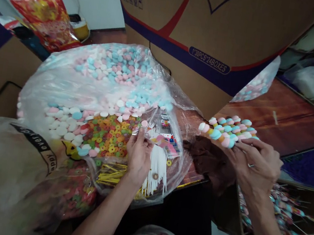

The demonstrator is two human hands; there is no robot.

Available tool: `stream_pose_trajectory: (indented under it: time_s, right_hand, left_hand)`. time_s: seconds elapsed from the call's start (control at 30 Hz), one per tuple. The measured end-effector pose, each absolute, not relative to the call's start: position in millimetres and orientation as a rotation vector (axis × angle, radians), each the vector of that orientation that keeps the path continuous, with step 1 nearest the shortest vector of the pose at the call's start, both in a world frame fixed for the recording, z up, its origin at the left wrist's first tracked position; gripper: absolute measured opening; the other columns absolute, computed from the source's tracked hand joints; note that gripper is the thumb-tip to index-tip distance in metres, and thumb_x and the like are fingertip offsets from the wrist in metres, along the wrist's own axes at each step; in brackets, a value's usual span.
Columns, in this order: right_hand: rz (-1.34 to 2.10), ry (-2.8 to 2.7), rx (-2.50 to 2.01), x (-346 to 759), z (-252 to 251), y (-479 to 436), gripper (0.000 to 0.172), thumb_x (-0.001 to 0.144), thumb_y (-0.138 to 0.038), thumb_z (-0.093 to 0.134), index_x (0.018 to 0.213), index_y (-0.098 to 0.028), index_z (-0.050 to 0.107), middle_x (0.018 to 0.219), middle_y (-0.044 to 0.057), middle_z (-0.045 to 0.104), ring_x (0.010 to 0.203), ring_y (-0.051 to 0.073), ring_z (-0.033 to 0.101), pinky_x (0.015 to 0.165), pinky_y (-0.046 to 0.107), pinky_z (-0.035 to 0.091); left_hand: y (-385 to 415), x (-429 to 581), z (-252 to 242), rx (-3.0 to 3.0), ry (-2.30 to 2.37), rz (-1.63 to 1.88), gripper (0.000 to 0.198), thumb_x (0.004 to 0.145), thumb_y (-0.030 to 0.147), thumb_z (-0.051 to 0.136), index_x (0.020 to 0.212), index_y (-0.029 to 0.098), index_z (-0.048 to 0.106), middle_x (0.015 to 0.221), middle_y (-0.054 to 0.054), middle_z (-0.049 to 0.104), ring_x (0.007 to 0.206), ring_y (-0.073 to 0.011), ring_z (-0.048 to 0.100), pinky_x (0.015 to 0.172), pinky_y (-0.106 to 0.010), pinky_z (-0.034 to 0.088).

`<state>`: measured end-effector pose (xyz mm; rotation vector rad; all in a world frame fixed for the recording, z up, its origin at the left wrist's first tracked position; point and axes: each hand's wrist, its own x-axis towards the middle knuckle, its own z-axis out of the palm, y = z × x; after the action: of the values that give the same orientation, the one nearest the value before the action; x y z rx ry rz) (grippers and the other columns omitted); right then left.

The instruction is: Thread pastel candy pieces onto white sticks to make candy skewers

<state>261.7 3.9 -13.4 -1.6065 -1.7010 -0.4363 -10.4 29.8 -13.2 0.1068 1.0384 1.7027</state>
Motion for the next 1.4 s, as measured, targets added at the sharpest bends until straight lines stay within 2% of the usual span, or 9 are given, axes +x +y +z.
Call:
stream_pose_trajectory:
  time_s: [0.1,0.23,0.4,0.6,0.73,0.93,1.1,1.27,1.4]
  right_hand:
    - [-0.272,-1.694,-1.462,232,10,-15,0.009,0.090,-0.021,0.062,0.088,-0.023,0.071,0.090,0.007,0.072,0.089,0.025,0.067,0.081,0.040,0.048]
    - [-0.058,-1.714,-1.376,194,31,-38,0.012,0.089,-0.014,0.062,0.089,-0.023,0.068,0.079,0.002,0.070,0.070,0.017,0.067,0.068,0.029,0.052]
    - [-0.017,-1.784,-1.336,179,32,-49,0.014,0.088,-0.012,0.062,0.091,-0.024,0.069,0.082,0.002,0.071,0.070,0.017,0.069,0.069,0.029,0.054]
    - [-0.244,-1.942,-1.315,188,24,-51,0.016,0.087,-0.010,0.064,0.096,-0.022,0.070,0.084,0.003,0.072,0.072,0.016,0.068,0.068,0.028,0.051]
    - [-0.326,-2.036,-1.318,192,28,-51,0.014,0.087,-0.011,0.065,0.095,-0.021,0.069,0.083,0.004,0.073,0.071,0.016,0.067,0.067,0.028,0.049]
    - [-0.160,-1.982,-1.363,190,27,-51,0.014,0.088,-0.011,0.065,0.096,-0.021,0.068,0.087,0.003,0.072,0.076,0.015,0.068,0.073,0.026,0.051]
    - [-0.072,-1.874,-1.363,182,25,-55,0.016,0.086,-0.008,0.066,0.096,-0.020,0.068,0.086,0.002,0.071,0.075,0.015,0.068,0.075,0.027,0.052]
    - [0.252,-1.764,-1.356,176,29,-57,0.010,0.088,-0.011,0.065,0.088,-0.020,0.067,0.081,0.001,0.069,0.072,0.013,0.065,0.070,0.023,0.051]
    - [0.365,-1.685,-1.393,177,27,-57,0.007,0.087,-0.013,0.067,0.088,-0.021,0.068,0.080,-0.001,0.068,0.069,0.012,0.064,0.065,0.022,0.049]
  left_hand:
    - [33,-10,-14,0.108,1.034,1.718,0.016,0.077,0.023,0.076,0.082,0.017,0.062,0.075,0.000,0.063,0.064,-0.0094,0.060,0.061,-0.024,0.047]
    - [35,-7,-14,0.090,1.054,1.739,0.015,0.079,0.025,0.074,0.084,0.018,0.062,0.075,0.000,0.064,0.068,-0.0110,0.062,0.061,-0.024,0.046]
    - [34,-7,-17,0.116,1.060,1.775,0.023,0.075,0.031,0.079,0.082,0.019,0.061,0.071,0.003,0.061,0.071,-0.0110,0.063,0.065,-0.023,0.046]
    - [32,-6,-15,0.199,1.120,1.822,0.027,0.074,0.039,0.077,0.082,0.019,0.061,0.081,0.000,0.065,0.074,-0.0110,0.063,0.069,-0.024,0.048]
    - [33,-8,-12,0.266,1.211,1.891,0.029,0.073,0.038,0.077,0.078,0.018,0.057,0.076,0.002,0.061,0.067,-0.0091,0.059,0.065,-0.022,0.048]
    - [34,-12,-13,0.427,1.259,1.945,0.031,0.076,0.042,0.074,0.081,0.019,0.054,0.075,0.003,0.060,0.068,-0.0106,0.060,0.064,-0.023,0.051]
    - [31,-9,-14,0.578,1.344,1.981,0.033,0.080,0.042,0.071,0.078,0.020,0.046,0.070,0.005,0.053,0.058,-0.0083,0.054,0.058,-0.023,0.052]
    - [34,-13,-14,0.758,1.478,2.060,0.034,0.084,0.042,0.067,0.075,0.020,0.043,0.066,0.007,0.046,0.054,-0.0062,0.049,0.051,-0.018,0.045]
    - [34,-15,-15,0.827,1.517,2.059,0.034,0.087,0.043,0.064,0.076,0.020,0.042,0.066,0.007,0.045,0.054,-0.0062,0.049,0.052,-0.019,0.044]
